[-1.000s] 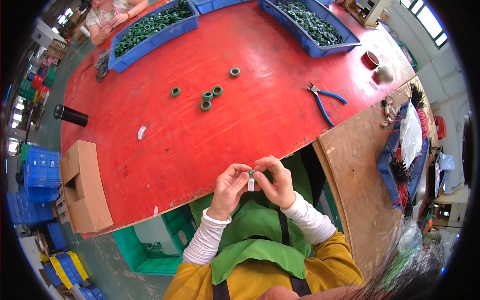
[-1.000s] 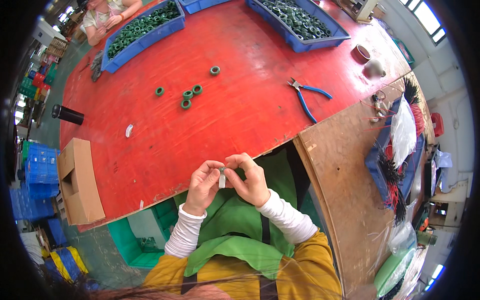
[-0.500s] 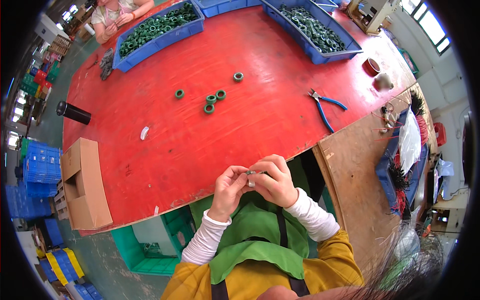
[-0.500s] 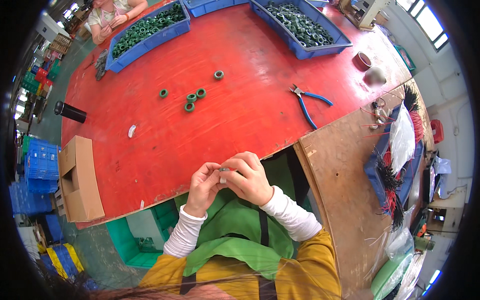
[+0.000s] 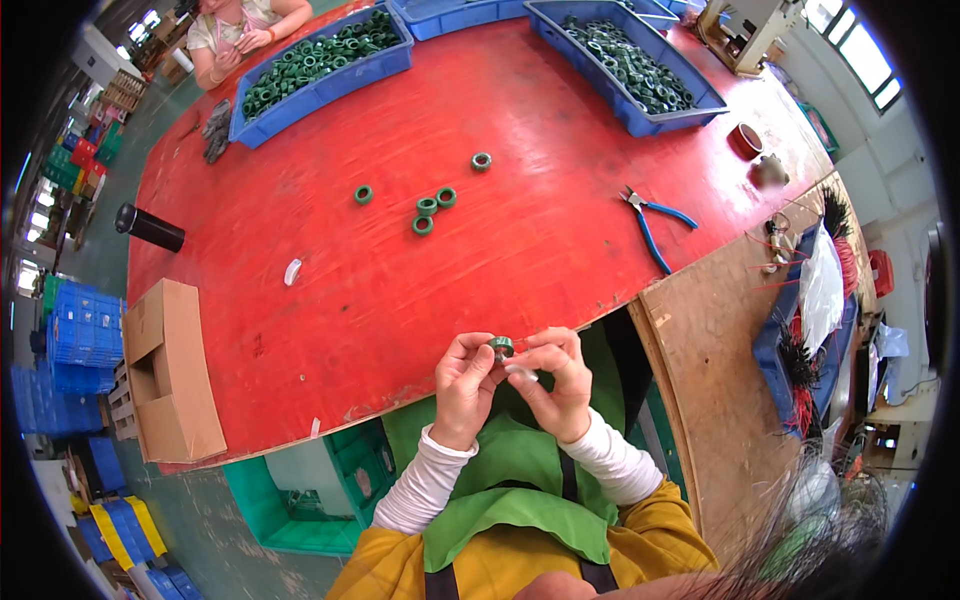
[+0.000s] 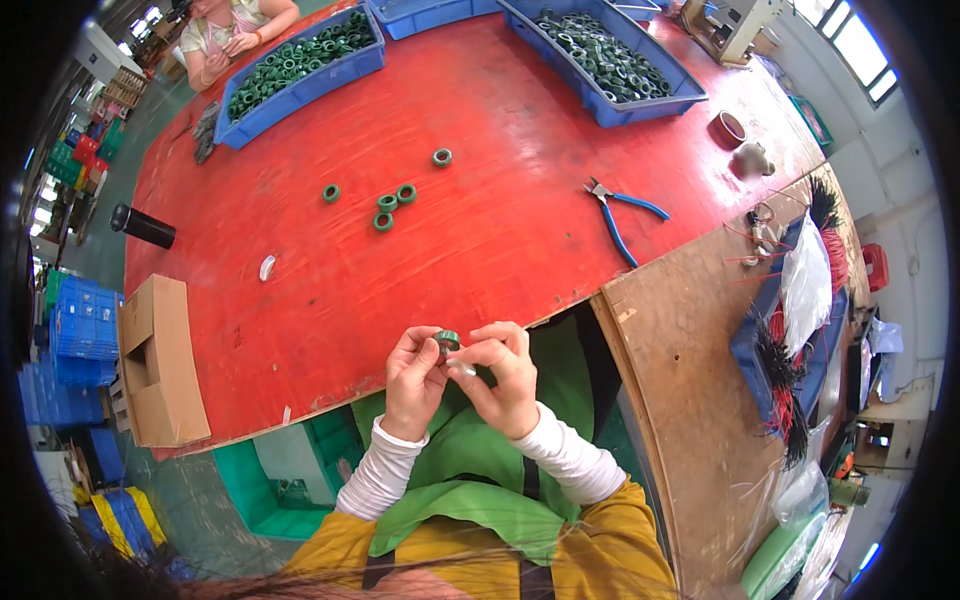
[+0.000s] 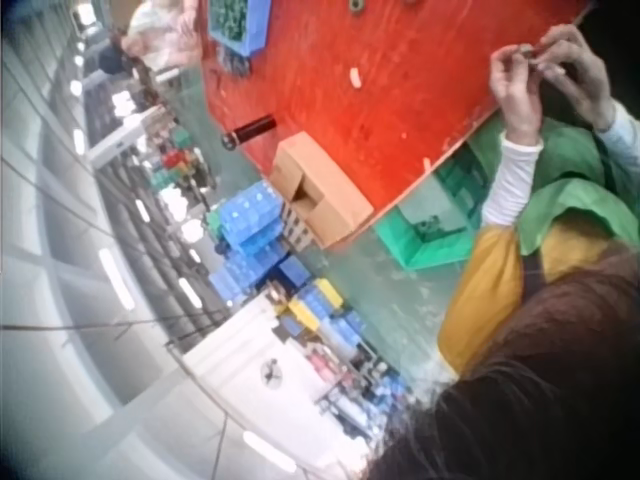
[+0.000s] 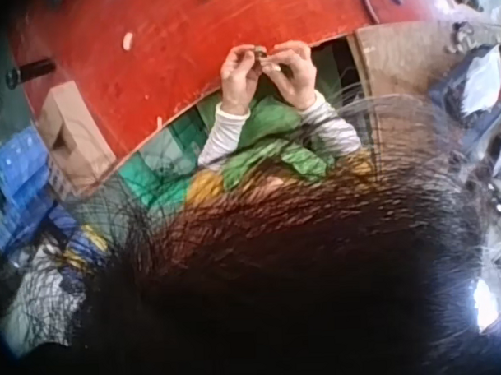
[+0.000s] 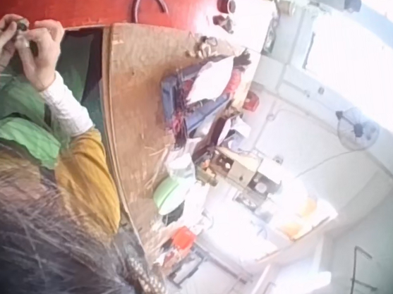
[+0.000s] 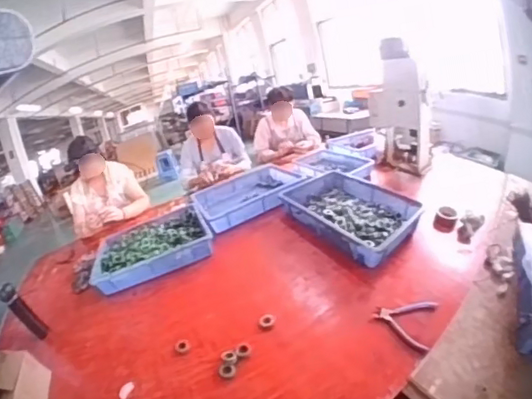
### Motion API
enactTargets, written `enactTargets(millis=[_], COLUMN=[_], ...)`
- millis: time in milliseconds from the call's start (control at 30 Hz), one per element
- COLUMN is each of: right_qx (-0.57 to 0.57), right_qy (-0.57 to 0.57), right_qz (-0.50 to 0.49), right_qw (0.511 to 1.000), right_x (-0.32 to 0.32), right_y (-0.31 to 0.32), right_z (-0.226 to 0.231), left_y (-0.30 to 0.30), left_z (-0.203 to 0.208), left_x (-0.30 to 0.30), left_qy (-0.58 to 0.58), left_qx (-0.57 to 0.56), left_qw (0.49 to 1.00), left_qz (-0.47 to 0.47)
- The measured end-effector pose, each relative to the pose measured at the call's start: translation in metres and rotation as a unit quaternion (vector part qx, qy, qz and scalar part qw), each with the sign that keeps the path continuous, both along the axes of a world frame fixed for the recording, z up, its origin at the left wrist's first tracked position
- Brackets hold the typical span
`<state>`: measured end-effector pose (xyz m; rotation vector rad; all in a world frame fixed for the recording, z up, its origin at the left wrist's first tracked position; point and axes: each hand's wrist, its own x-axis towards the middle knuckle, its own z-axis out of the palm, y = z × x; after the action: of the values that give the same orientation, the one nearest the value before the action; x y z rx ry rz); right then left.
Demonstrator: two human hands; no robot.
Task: Assembling small white parts into green plastic rings and trimming with pliers at a factory workstation.
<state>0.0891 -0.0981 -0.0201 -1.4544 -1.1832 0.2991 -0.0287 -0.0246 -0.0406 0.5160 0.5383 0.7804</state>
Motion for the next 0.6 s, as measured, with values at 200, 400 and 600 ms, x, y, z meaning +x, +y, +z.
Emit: enactTargets(millis=[200, 400, 600], right_qx=[0.007, 0.019, -0.023], right_qy=[-0.012, -0.145, -0.035], right_qz=[-0.014, 0.003, 0.066], right_qw=[1.0, 0.989, 0.997], right_x=[0.026, 0.036, 0.031], right_y=[0.014, 0.023, 0.019], right_z=[0.015, 0.016, 0.003], left_y=[-0.001, 0.0, 0.002], left_z=[-0.001, 0.005, 0.002], left_x=[-0.003, -0.012, -0.01], left_qy=[0.006, -0.017, -0.033], left_qx=[0.061, 0.063, 0.049], left_qw=[0.998, 0.994, 0.992], left_qz=[-0.022, -0.084, -0.11])
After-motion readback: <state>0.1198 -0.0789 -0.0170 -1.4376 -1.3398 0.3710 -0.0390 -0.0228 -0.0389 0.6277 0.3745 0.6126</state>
